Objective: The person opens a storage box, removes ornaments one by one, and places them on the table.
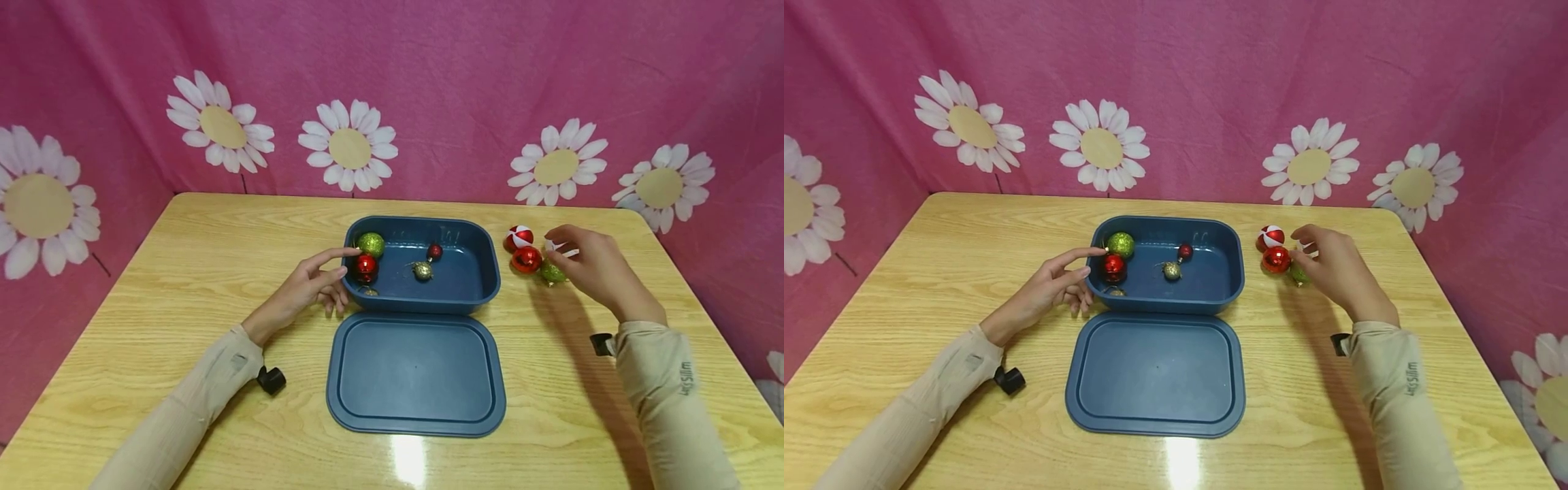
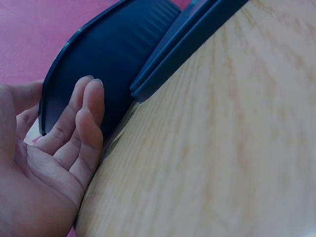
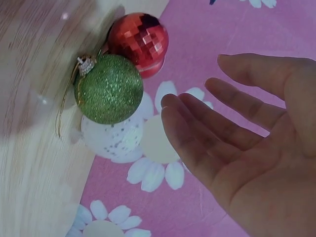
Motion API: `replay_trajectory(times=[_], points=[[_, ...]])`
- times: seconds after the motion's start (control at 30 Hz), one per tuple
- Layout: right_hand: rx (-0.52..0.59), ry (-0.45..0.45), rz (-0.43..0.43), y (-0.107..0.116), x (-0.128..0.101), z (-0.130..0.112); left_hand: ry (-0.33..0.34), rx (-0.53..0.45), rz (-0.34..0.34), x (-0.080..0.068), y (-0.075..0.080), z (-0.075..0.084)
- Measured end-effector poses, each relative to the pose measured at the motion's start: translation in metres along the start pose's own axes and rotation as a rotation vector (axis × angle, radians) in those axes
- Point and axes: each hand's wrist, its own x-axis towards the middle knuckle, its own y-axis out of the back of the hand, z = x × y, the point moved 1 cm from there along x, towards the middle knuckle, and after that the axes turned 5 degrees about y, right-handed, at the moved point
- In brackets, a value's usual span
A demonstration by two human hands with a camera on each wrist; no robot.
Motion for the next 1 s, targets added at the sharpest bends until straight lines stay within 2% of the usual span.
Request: replay_trajectory(times=[0.37, 0.6, 0.83, 1.0], points=[[0.006, 0.076, 0.039, -0.009, 0.012, -0.03, 0.004, 0.009, 0.011, -0.001, 0.003, 0.0], [0.008, 0.206, 0.074, -0.021, 0.022, -0.058, 0.001, 0.007, 0.008, 0.0, 0.002, -0.001], [-0.001, 0.259, 0.048, -0.035, 0.037, -0.08, 0.013, 0.018, 0.02, -0.001, 0.002, -0.003], [0.008, 0.27, 0.015, -0.046, 0.046, -0.089, -0.004, 0.013, 0.011, 0.0, 0.003, -0.002]])
